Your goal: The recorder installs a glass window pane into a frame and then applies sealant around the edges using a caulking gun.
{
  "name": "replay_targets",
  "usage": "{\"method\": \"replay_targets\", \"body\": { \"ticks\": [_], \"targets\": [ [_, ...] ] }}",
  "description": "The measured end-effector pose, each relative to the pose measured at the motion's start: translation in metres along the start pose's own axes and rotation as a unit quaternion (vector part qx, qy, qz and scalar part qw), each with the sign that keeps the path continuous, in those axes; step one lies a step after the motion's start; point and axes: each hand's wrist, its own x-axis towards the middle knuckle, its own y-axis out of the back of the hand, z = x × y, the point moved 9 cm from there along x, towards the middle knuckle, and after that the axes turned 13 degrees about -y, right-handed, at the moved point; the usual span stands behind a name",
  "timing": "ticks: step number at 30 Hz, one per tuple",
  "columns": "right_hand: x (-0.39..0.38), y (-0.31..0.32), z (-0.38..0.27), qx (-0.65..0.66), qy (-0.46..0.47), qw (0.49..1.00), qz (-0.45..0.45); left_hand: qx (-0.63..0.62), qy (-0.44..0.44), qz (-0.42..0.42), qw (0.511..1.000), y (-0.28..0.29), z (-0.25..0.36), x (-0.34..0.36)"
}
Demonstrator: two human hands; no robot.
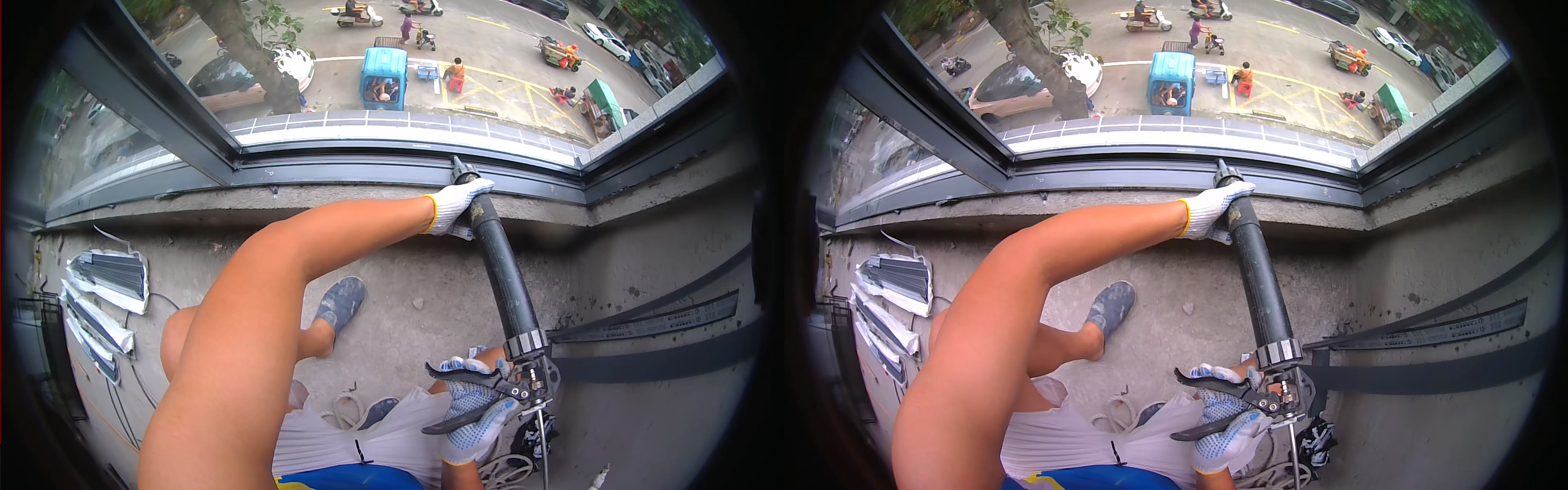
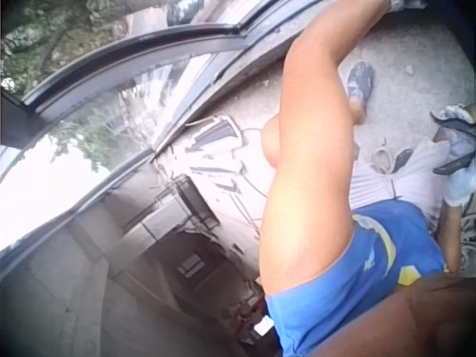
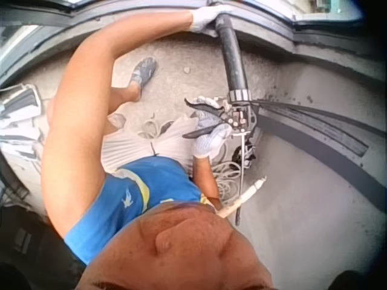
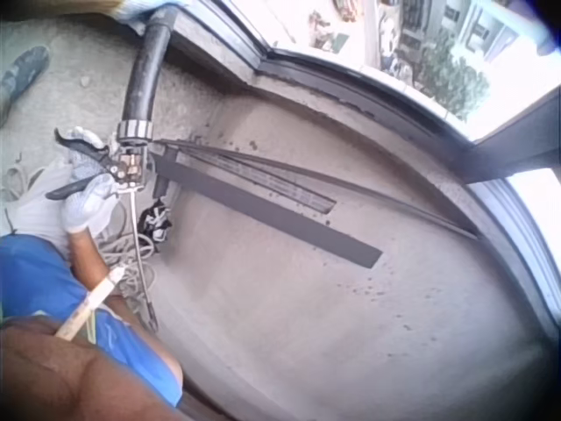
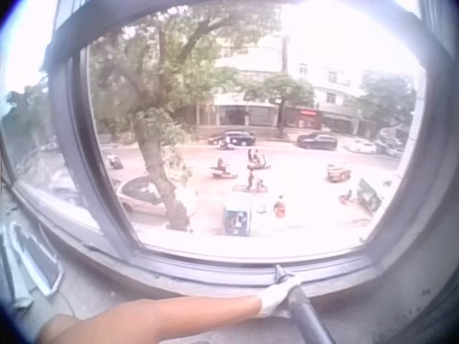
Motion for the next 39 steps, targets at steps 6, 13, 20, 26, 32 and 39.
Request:
{"method": "replay_targets", "body": {
  "ticks": [6,13,20,26,32,39],
  "targets": [
    [0.002,-0.009,-0.008,-0.059,0.026,0.994,-0.091,0.001,-0.007,0.005,1.000,0.002,0.003,-0.006],
    [0.000,-0.007,-0.004,-0.078,0.004,0.994,-0.081,0.009,0.006,0.018,1.000,0.013,0.003,-0.015],
    [-0.012,-0.022,-0.005,-0.089,0.008,0.990,-0.112,-0.010,-0.009,0.061,0.998,0.021,0.003,-0.027],
    [-0.016,-0.018,-0.003,-0.025,0.010,0.994,-0.105,-0.102,-0.099,0.071,0.987,0.026,0.003,-0.023],
    [-0.013,-0.012,-0.001,-0.049,-0.017,0.996,-0.076,-0.091,-0.128,0.129,0.979,0.032,0.006,-0.023],
    [-0.021,-0.027,0.004,-0.066,0.025,0.994,-0.089,-0.089,-0.109,0.108,0.984,0.043,-0.003,-0.022]
  ]
}}
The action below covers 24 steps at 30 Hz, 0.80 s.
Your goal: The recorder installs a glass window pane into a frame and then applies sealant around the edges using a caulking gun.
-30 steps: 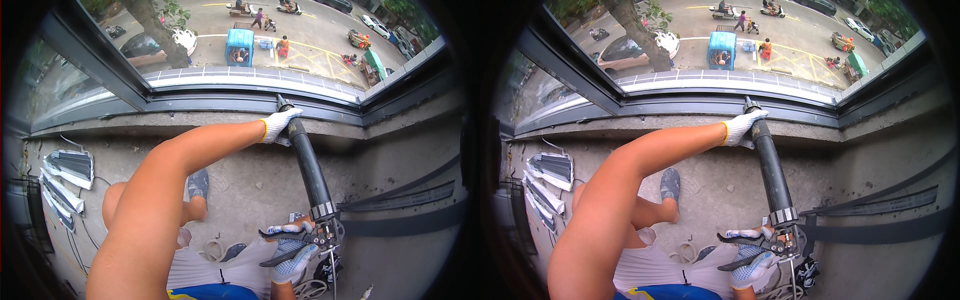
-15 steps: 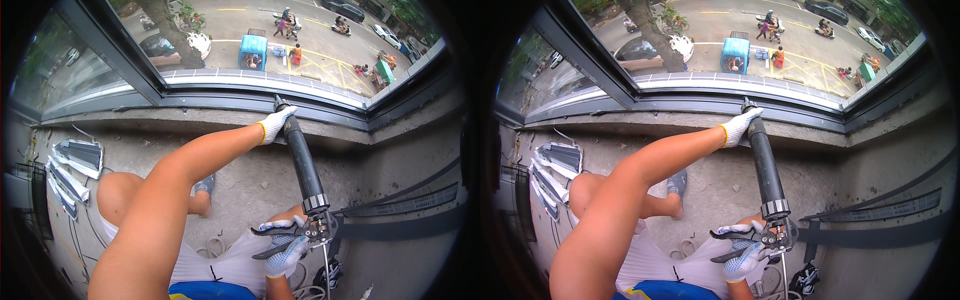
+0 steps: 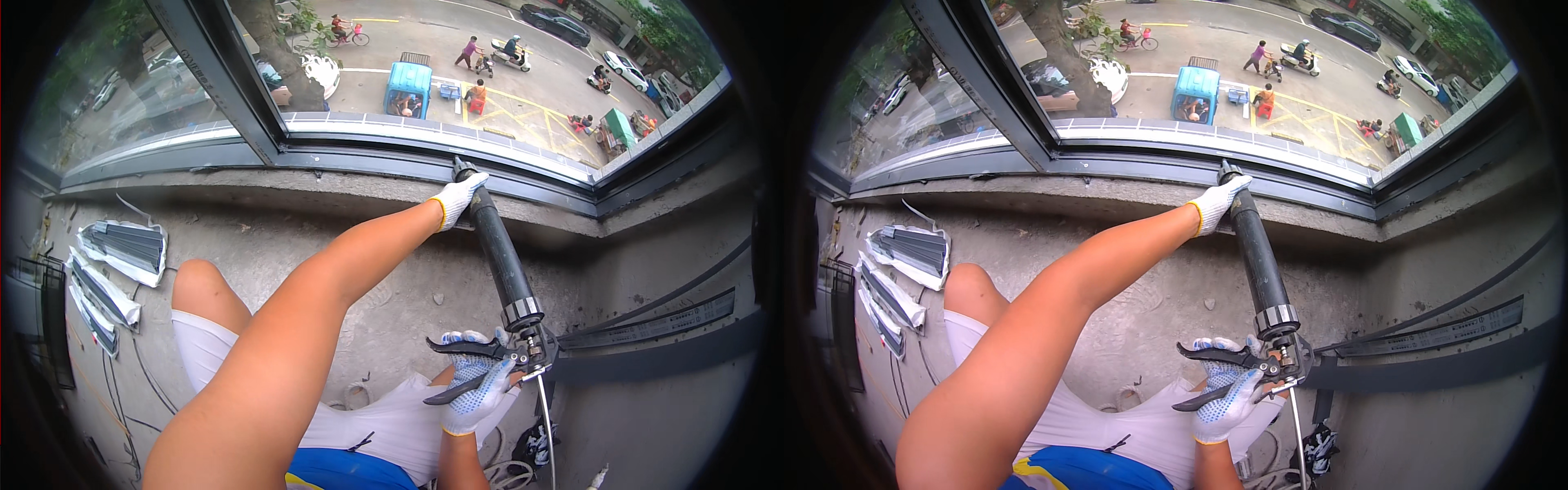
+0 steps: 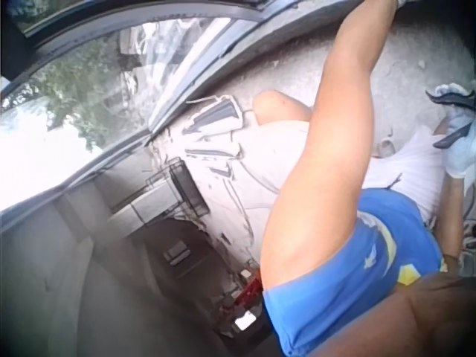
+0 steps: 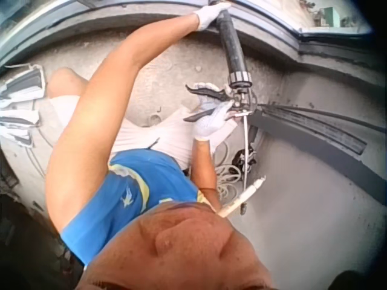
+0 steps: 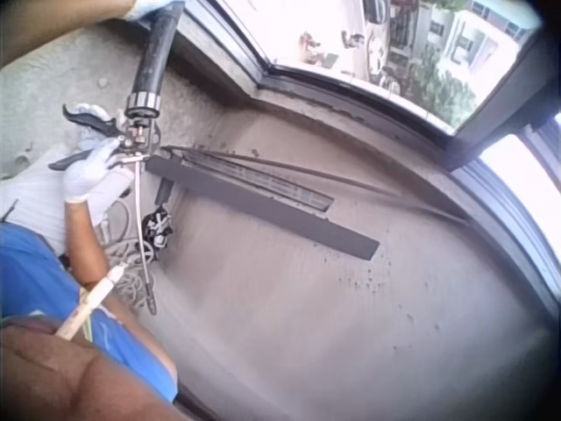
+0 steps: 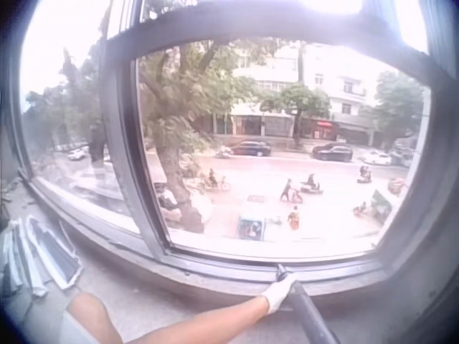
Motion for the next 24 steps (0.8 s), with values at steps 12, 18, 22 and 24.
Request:
{"method": "replay_targets", "body": {
  "ticks": [12,18,22,24],
  "targets": [
    [-0.019,-0.046,0.047,-0.053,-0.003,0.998,0.041,0.028,-0.015,-0.009,0.999,0.044,0.023,-0.011],
    [-0.027,-0.056,0.064,-0.076,-0.032,0.996,0.023,-0.009,-0.009,-0.018,1.000,0.067,0.037,-0.024],
    [-0.035,-0.062,0.078,-0.052,-0.050,0.995,0.069,-0.014,-0.005,-0.027,1.000,0.080,0.042,-0.030],
    [-0.039,-0.070,0.084,-0.046,-0.044,0.995,0.074,-0.003,-0.037,-0.013,0.999,0.090,0.052,-0.031]
  ]
}}
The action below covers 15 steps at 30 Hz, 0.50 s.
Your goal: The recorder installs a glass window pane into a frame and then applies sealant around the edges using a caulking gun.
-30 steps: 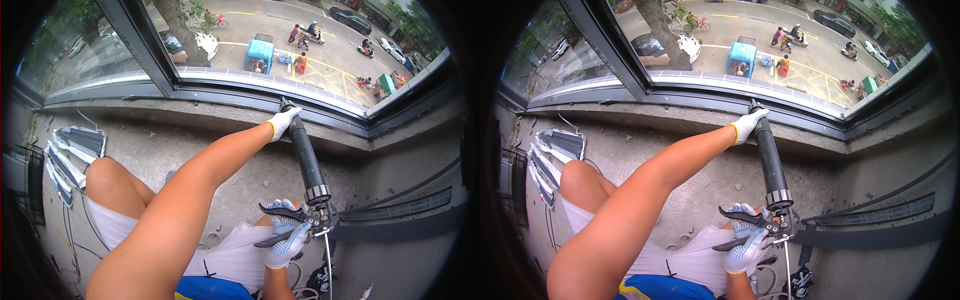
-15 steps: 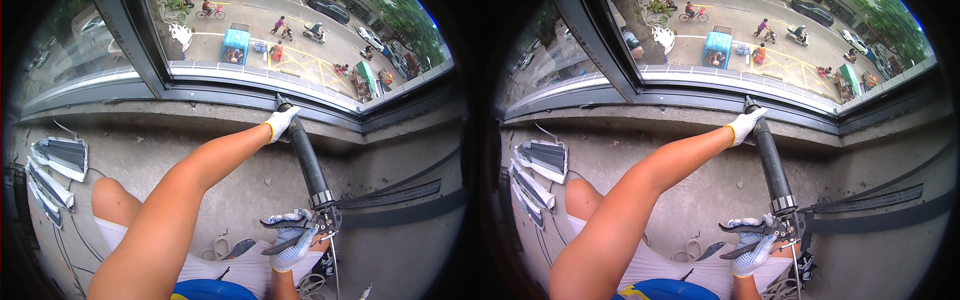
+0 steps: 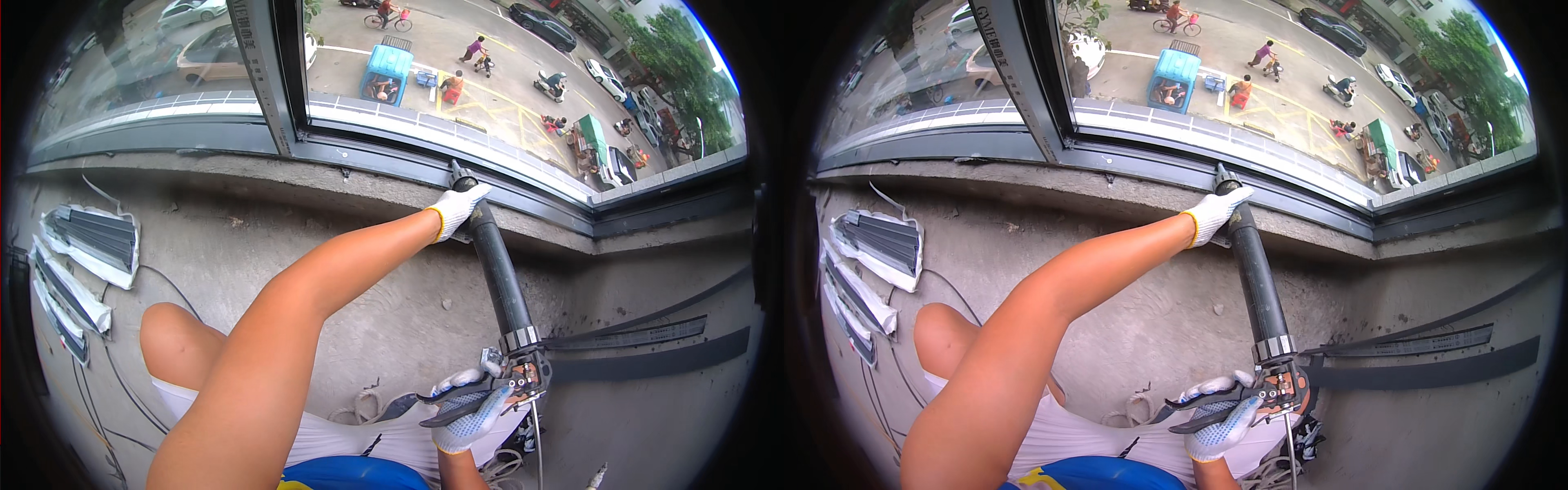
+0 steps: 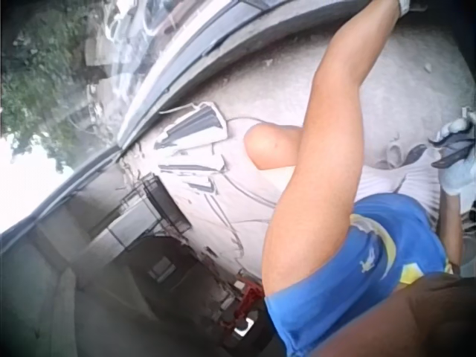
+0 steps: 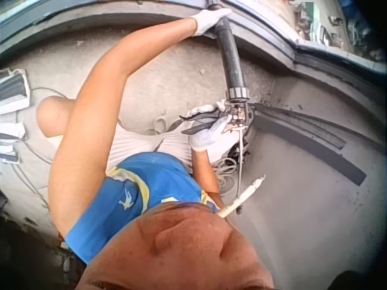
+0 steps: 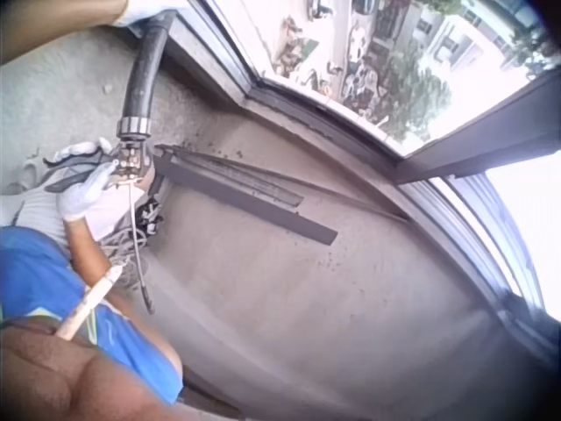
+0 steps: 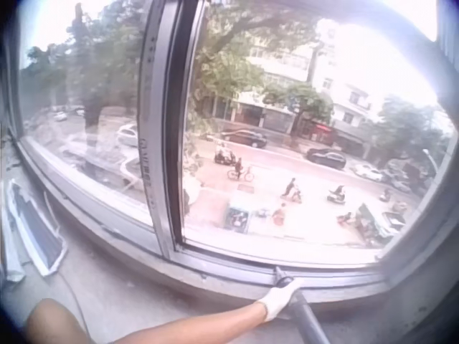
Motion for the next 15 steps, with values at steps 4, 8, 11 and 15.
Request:
{"method": "replay_targets", "body": {
  "ticks": [4,8,11,15],
  "targets": [
    [-0.010,-0.019,0.015,-0.003,0.013,1.000,-0.004,0.017,0.025,-0.014,0.999,0.018,0.008,-0.008],
    [-0.021,-0.033,0.032,0.002,0.019,1.000,0.005,0.029,0.045,-0.031,0.998,0.034,0.019,-0.018],
    [-0.028,-0.043,0.045,0.004,0.013,1.000,0.026,0.041,0.067,-0.041,0.996,0.044,0.027,-0.026],
    [-0.039,-0.068,0.057,0.017,0.017,0.999,0.025,0.037,0.083,-0.052,0.995,0.060,0.039,-0.035]
  ]
}}
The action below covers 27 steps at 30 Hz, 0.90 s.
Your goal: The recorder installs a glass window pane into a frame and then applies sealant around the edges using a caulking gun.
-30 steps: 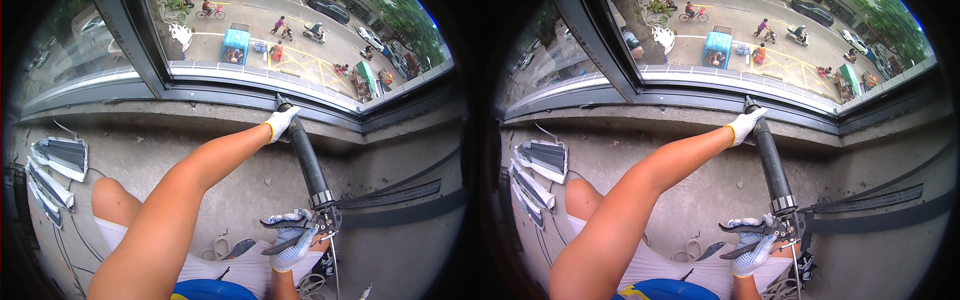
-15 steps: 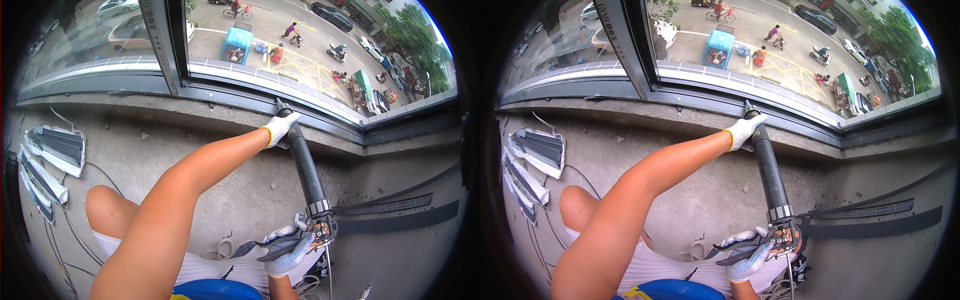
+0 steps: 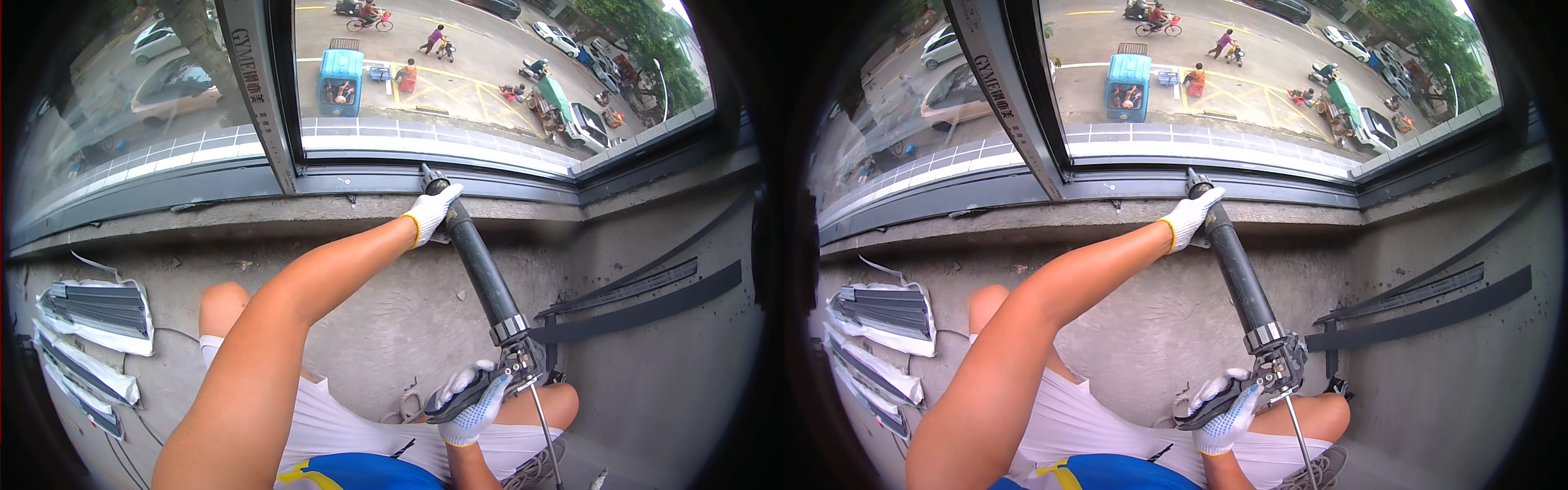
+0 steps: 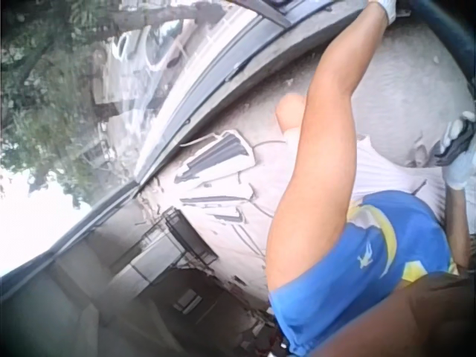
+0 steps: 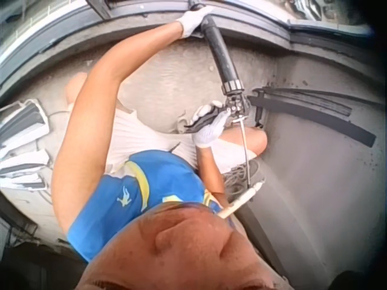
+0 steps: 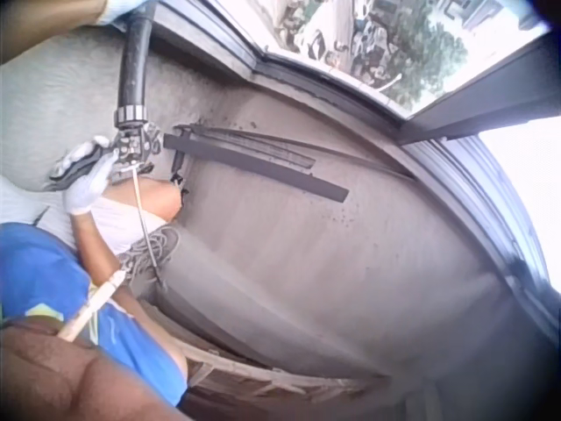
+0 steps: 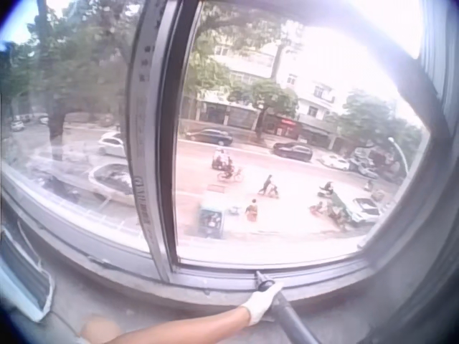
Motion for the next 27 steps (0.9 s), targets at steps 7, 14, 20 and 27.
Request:
{"method": "replay_targets", "body": {
  "ticks": [7,14,20,27],
  "targets": [
    [-0.016,-0.037,0.020,0.029,0.024,0.999,0.025,-0.001,0.011,-0.017,1.000,0.019,0.003,-0.003],
    [-0.015,-0.044,0.032,0.045,0.063,0.997,-0.004,0.019,0.018,-0.035,0.999,0.027,0.004,-0.002],
    [-0.017,-0.039,0.047,0.061,0.031,0.997,0.022,0.034,0.022,-0.044,0.998,0.035,0.009,-0.009],
    [-0.030,-0.051,0.060,0.046,0.010,0.998,0.033,0.054,0.026,-0.034,0.998,0.062,0.011,-0.016]
  ]
}}
